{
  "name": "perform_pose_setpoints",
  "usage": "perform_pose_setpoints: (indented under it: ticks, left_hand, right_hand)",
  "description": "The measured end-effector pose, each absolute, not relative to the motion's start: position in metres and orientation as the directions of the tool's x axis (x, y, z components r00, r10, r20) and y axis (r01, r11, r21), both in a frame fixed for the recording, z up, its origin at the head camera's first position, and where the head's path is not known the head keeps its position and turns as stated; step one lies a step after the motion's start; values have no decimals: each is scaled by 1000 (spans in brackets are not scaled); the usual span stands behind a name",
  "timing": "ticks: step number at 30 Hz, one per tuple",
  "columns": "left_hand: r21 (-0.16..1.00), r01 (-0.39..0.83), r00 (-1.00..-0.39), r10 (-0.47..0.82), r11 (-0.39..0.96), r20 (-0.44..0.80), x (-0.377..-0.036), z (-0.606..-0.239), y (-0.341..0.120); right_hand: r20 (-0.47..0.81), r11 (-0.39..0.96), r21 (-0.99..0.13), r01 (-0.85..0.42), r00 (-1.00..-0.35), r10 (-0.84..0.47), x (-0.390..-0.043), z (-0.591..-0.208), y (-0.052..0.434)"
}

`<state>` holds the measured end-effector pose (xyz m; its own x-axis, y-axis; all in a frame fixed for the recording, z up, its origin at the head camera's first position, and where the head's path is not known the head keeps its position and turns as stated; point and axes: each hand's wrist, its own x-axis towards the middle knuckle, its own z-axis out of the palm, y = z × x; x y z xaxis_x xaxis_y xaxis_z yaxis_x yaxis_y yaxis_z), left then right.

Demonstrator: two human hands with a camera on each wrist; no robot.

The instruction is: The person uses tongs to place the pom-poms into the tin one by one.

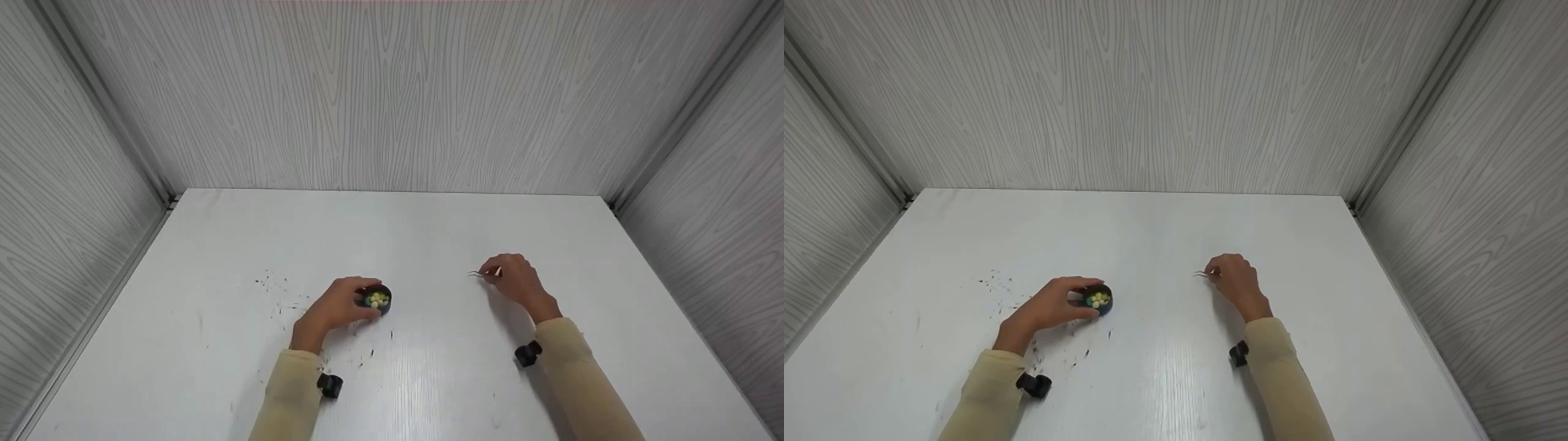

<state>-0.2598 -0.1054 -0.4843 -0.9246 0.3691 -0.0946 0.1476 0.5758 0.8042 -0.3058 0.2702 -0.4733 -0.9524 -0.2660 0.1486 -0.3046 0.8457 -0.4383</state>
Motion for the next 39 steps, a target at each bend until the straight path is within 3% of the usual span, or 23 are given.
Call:
perform_pose_setpoints:
  ticks: [16, 31, 39]
  left_hand:
    - [797, 133, -927, 358, 589, -110, -259, -482, -103]
    - [808, 141, -924, 370, 572, -100, -258, -482, -104]
    - [777, 158, -928, 361, 610, -94, -260, -482, -100]
  right_hand:
    - [102, 898, -395, -193, -981, -166, -306, -474, 281]
    - [66, 892, -413, -183, -983, -171, -302, -478, 277]
    - [-25, 892, -425, -153, -983, -181, -299, -469, 283]
